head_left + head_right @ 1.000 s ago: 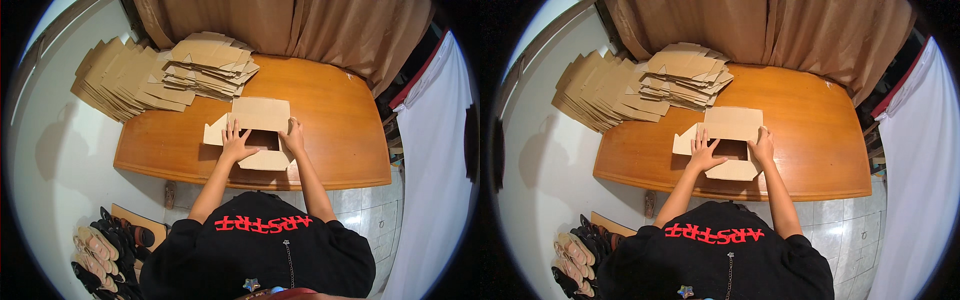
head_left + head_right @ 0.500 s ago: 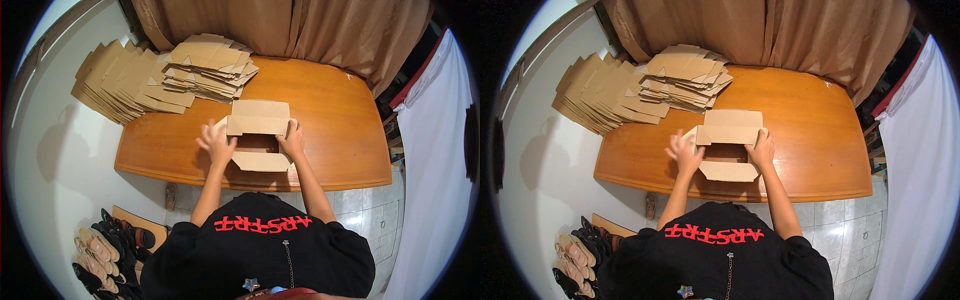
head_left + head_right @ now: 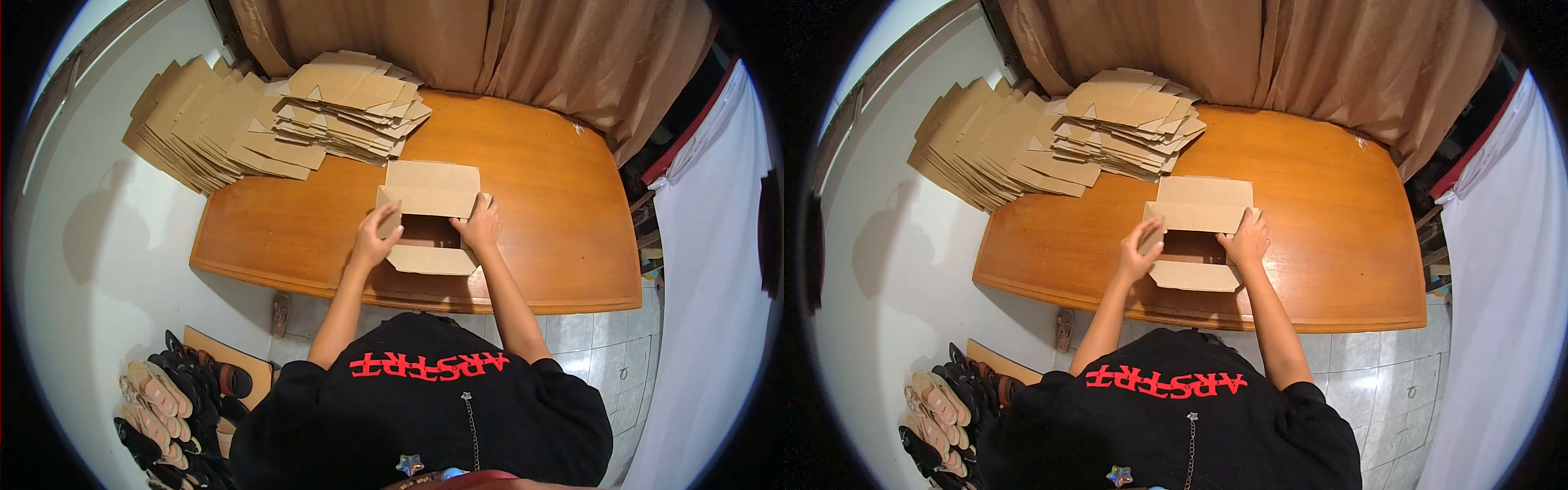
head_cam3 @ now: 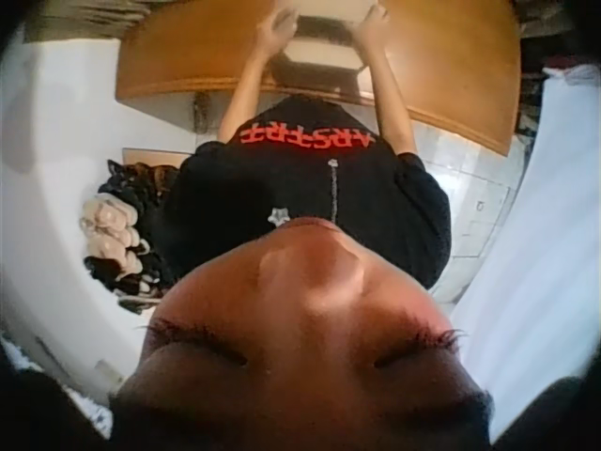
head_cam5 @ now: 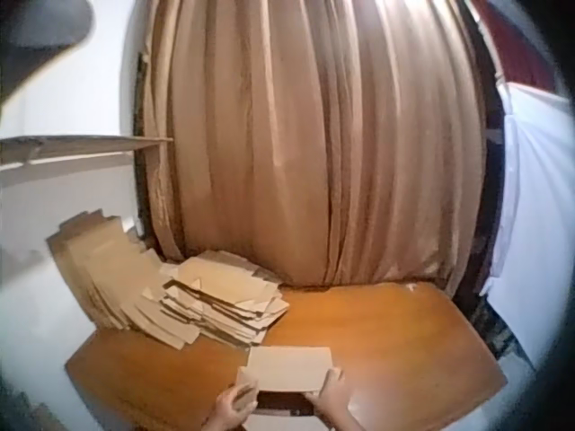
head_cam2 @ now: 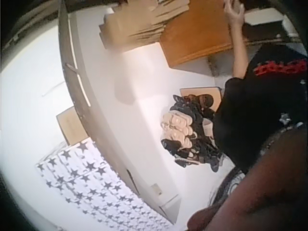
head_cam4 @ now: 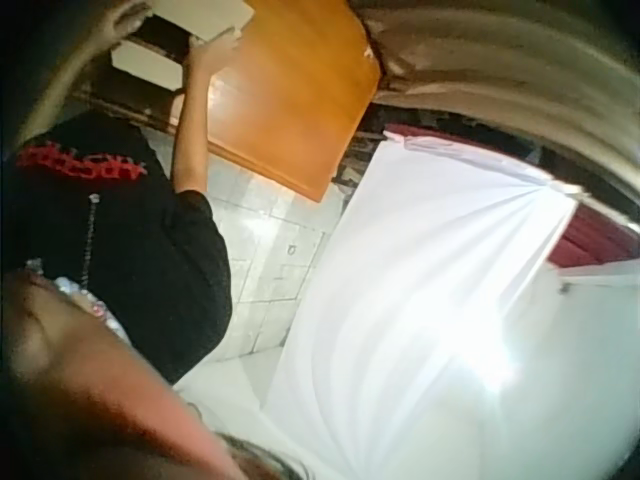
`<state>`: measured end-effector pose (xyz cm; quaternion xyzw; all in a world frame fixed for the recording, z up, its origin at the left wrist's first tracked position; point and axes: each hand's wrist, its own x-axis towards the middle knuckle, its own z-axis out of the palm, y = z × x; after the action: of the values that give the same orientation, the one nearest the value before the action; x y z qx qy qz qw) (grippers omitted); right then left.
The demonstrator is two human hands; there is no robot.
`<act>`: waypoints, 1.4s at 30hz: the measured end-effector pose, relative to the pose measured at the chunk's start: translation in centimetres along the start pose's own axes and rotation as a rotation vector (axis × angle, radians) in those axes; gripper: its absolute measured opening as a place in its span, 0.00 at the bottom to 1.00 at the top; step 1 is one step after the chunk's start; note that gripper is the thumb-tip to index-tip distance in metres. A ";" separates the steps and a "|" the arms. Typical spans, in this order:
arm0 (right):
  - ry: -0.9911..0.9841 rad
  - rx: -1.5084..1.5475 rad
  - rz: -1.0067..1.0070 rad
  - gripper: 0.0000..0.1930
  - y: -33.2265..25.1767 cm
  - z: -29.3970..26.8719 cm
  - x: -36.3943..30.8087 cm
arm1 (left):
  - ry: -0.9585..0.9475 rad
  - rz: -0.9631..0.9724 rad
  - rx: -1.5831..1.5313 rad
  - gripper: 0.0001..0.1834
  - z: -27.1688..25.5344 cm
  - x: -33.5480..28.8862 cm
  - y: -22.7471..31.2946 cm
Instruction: Folding and preparing cardboard shoe boxes.
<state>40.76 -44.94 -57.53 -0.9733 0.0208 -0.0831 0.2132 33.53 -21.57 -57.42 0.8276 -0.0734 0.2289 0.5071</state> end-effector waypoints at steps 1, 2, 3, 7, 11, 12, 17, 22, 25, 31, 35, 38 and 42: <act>-0.003 0.008 0.001 0.43 0.0 0.0 0.0 | -0.152 0.041 0.145 0.27 0.2 0.0 0.0; -0.003 0.008 0.002 0.43 -0.1 0.0 0.0 | -0.152 0.041 0.145 0.27 0.3 -0.1 0.0; -0.016 0.016 0.008 0.43 -0.2 0.0 0.0 | -0.193 0.029 0.164 0.26 0.5 -0.2 -0.1; -0.016 0.005 0.007 0.43 0.1 0.2 0.0 | -0.288 0.001 0.291 0.26 0.7 -0.1 0.3; 0.006 0.000 -0.003 0.44 0.0 0.1 0.1 | -0.337 -0.003 0.334 0.27 0.4 0.2 0.5; 0.002 -0.007 0.008 0.44 -0.1 0.1 0.2 | -0.363 0.009 0.368 0.27 0.5 0.3 0.1; -0.004 0.002 0.014 0.44 0.0 0.1 0.1 | -0.395 0.024 0.408 0.30 0.5 0.2 0.1; -0.094 0.108 0.023 0.46 0.5 -1.0 0.3 | -0.644 -0.170 0.330 0.40 -1.5 0.1 2.0; -0.110 0.420 0.100 0.43 1.8 0.0 1.3 | -0.723 -0.247 0.307 0.37 -2.9 -0.3 2.0; -0.207 0.782 0.111 0.35 4.1 1.5 3.2 | -0.489 -0.341 0.182 0.22 -1.5 0.0 -0.6; -0.162 0.863 0.087 0.36 5.2 2.8 3.2 | -0.201 -0.308 0.154 0.19 1.4 1.5 -0.8; -0.180 0.643 0.066 0.38 4.2 1.8 2.6 | -0.004 -0.353 0.179 0.21 3.0 2.1 -1.0; -0.134 0.362 -0.012 0.43 2.9 1.0 1.4 | 0.142 -0.378 0.377 0.32 4.5 2.2 -1.5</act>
<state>42.32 -47.24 -59.41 -0.9225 -0.0145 -0.0216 0.3851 37.33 -24.57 -59.35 0.8884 0.1620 0.1972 0.3816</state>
